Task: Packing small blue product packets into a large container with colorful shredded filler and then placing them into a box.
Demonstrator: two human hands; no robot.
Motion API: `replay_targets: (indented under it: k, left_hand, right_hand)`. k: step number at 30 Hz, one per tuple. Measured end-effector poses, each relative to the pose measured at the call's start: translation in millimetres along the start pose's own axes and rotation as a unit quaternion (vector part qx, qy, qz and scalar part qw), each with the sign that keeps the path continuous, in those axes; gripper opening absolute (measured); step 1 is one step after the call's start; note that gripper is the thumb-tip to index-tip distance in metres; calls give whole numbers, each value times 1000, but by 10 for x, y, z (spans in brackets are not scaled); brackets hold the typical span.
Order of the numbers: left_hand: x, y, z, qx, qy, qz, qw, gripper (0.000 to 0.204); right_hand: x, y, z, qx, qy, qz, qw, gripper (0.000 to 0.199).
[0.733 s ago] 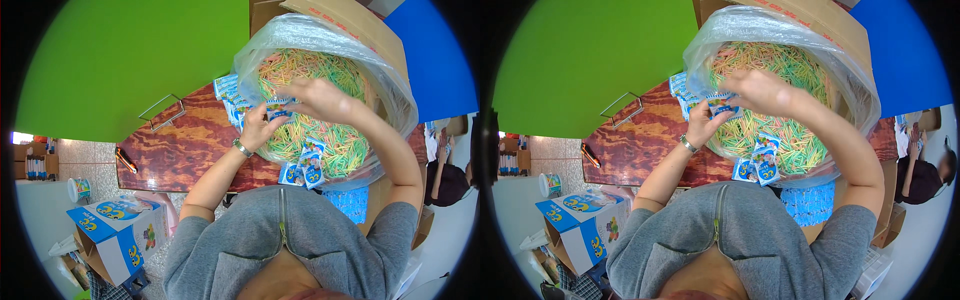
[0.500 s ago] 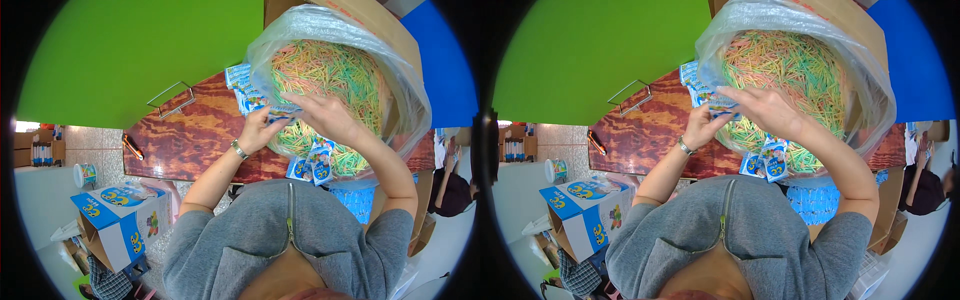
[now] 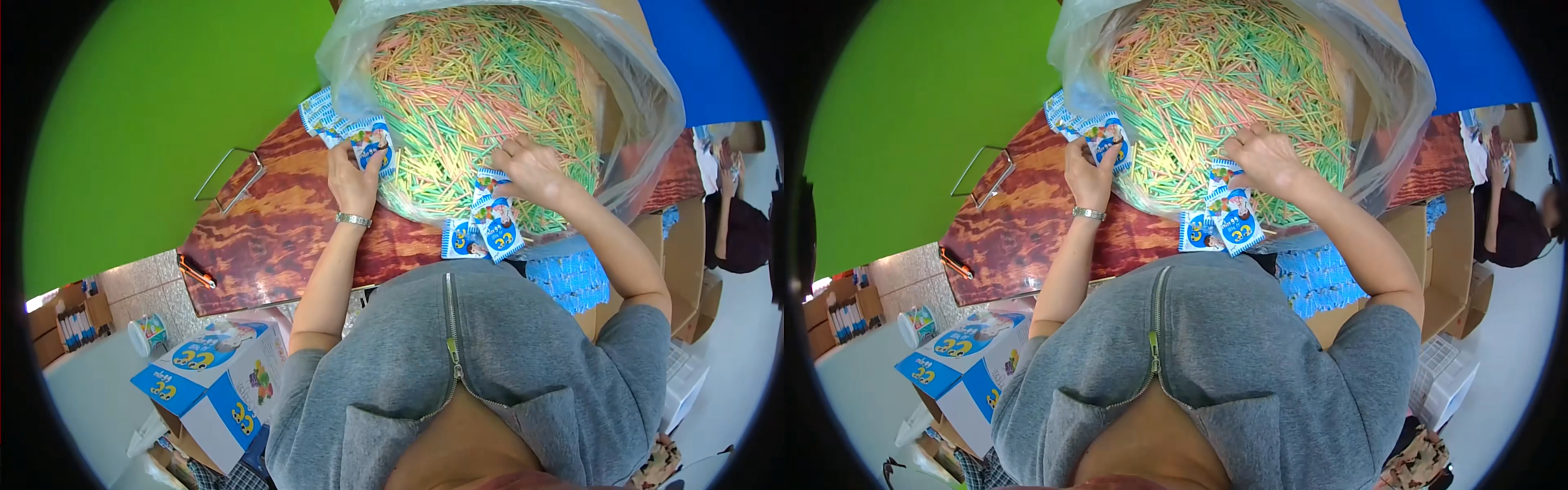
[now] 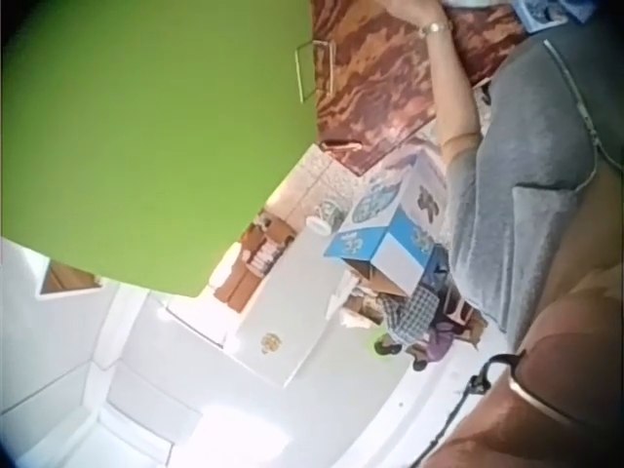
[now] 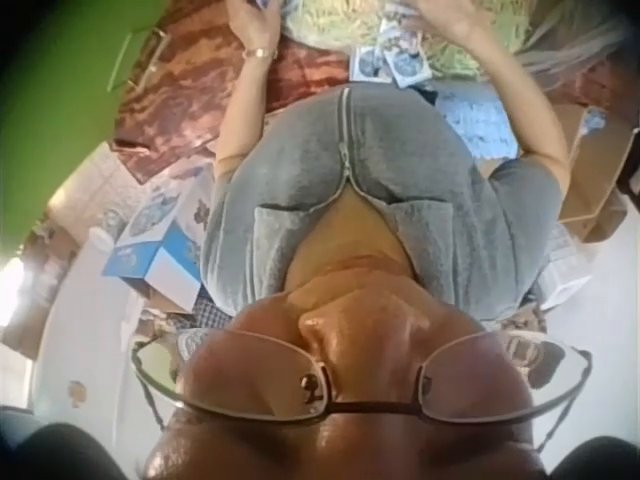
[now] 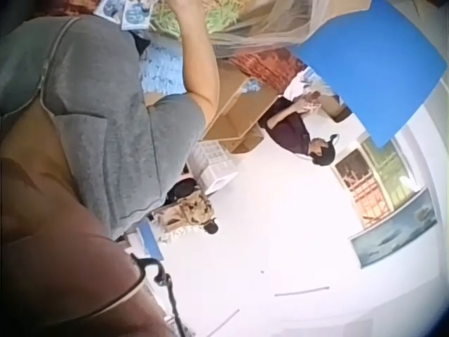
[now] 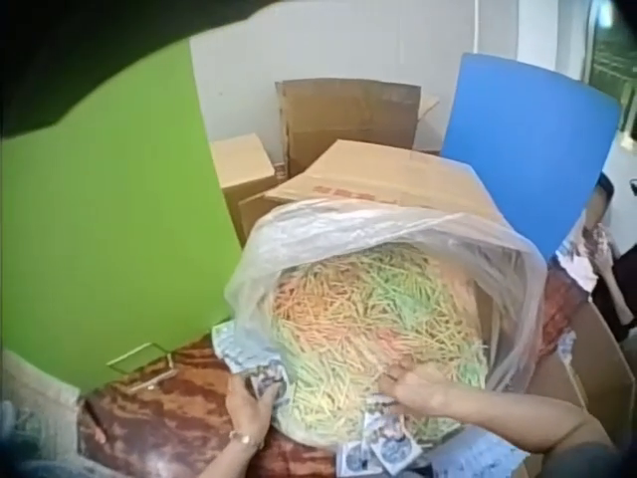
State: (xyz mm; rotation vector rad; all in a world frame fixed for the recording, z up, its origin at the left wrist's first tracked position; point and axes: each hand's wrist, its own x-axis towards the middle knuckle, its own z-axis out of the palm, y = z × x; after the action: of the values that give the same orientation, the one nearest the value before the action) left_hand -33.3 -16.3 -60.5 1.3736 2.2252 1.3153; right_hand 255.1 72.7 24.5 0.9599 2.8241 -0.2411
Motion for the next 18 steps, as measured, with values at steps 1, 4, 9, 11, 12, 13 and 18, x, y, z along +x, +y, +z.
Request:
replay_targets:
  k: [1, 4, 9, 11, 12, 13, 18]
  left_hand:
    - [-17, 21, 32, 34, 25, 39, 998, 55]
    - [-11, 111, -29, 63, 20, 18, 998, 65]
    - [-34, 151, -52, 92, 83, 138, 983, 64]
    - [-68, 290, -90, 112, 89, 197, 970, 61]
    - [-74, 325, -87, 113, 88, 197, 970, 61]
    - [-79, 350, -88, 105, 78, 212, 969, 60]
    - [-122, 475, -78, 79, 52, 242, 966, 57]
  right_hand:
    - [-25, 17, 52, 2, -2, 6, 1000, 46]
    - [-34, 82, 111, 16, 70, 1, 997, 37]
    - [18, 223, 73, 32, 11, -14, 999, 24]
    - [27, 220, 76, 27, -10, 0, 1000, 25]
    - [31, 207, 70, 2, 19, 16, 1000, 28]
    - [45, 182, 50, -22, 48, 31, 998, 31]
    - [-3, 29, 40, 40, 87, -53, 994, 39]
